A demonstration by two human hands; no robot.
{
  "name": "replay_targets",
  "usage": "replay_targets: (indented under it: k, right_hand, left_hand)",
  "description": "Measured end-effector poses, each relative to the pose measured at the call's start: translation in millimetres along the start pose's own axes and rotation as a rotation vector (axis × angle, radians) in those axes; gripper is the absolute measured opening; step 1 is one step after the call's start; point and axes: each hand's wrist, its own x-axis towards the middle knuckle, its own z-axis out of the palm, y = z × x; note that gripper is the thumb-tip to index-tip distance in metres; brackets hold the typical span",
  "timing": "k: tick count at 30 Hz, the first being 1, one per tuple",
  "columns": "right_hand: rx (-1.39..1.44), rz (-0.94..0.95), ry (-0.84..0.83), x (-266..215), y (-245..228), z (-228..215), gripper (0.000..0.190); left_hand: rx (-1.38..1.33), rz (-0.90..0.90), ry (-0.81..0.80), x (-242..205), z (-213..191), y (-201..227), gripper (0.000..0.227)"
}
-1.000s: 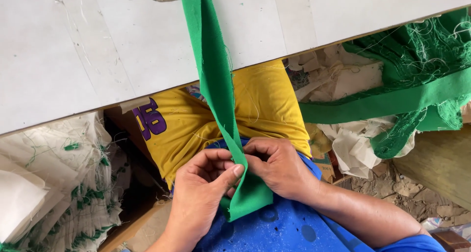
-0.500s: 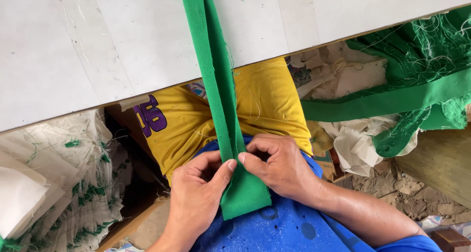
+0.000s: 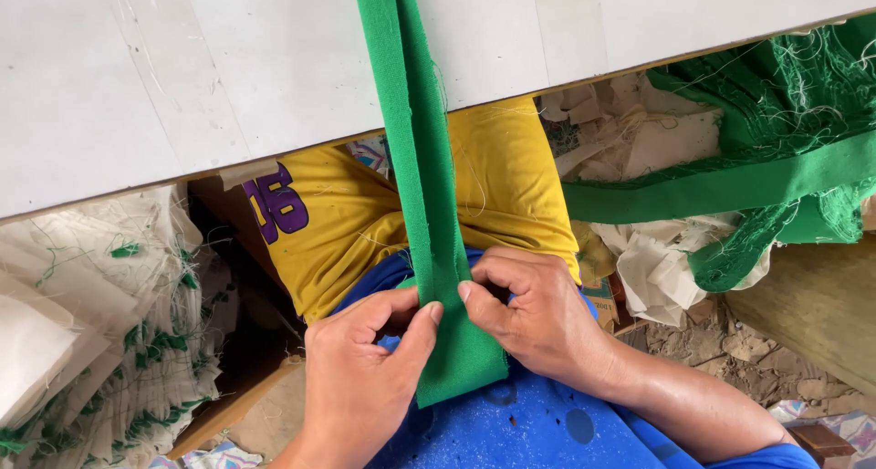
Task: A person is folding and sewing green fabric straps using an industrial sewing machine.
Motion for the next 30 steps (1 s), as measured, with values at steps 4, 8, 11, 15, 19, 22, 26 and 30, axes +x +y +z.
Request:
replay_targets:
  k: [4,8,11,15,19,22,26,30]
  right_hand:
    - [-0.097,-0.216,0.1,-2.0,-12.9,-3.4,0.03]
    - [-0.215,-0.365,0.132,-3.2,-29.8,-9.3,0.032]
    - [-0.229,-0.384,0.077,-3.3,-32.0,-11.0,0.028]
    - [-0.247,-0.411,0.01,-3.5,-31.8,-14.7,0.031]
    - [-0.244,-0.431,-0.07,-1.1,-38.7,-19.6,0.029]
    - [-0.236,-0.413,-0.09,-0.3,-34.9,-19.7,0.029]
    - [-0.227,-0.42,-0.117,1.7,-31.2,-19.9,0.029]
    - [-0.279,-0.432,-0.169,2.6,-31.7,-20.4,0.029]
  left_hand:
    - [0.086,0.359,0.134,-4.5,3.9,-5.1,0.007]
    - [0.226,0.647,0.195,-7.0,2.5,-0.7,0.012]
    - [0.267,0.727,0.161,-5.2,2.9,-0.4,0.014]
    - [0.304,0.824,0.192,-3.0,1.0,10.0,0.011]
    - [0.423,0.927,0.168,-3.4,0.8,10.7,0.011]
    - [0.444,0.945,0.174,-3.5,0.3,12.2,0.012]
    - [0.482,0.942,0.163,-4.5,1.0,13.8,0.018]
    - [0.511,0.956,0.152,-4.2,1.1,13.0,0.014]
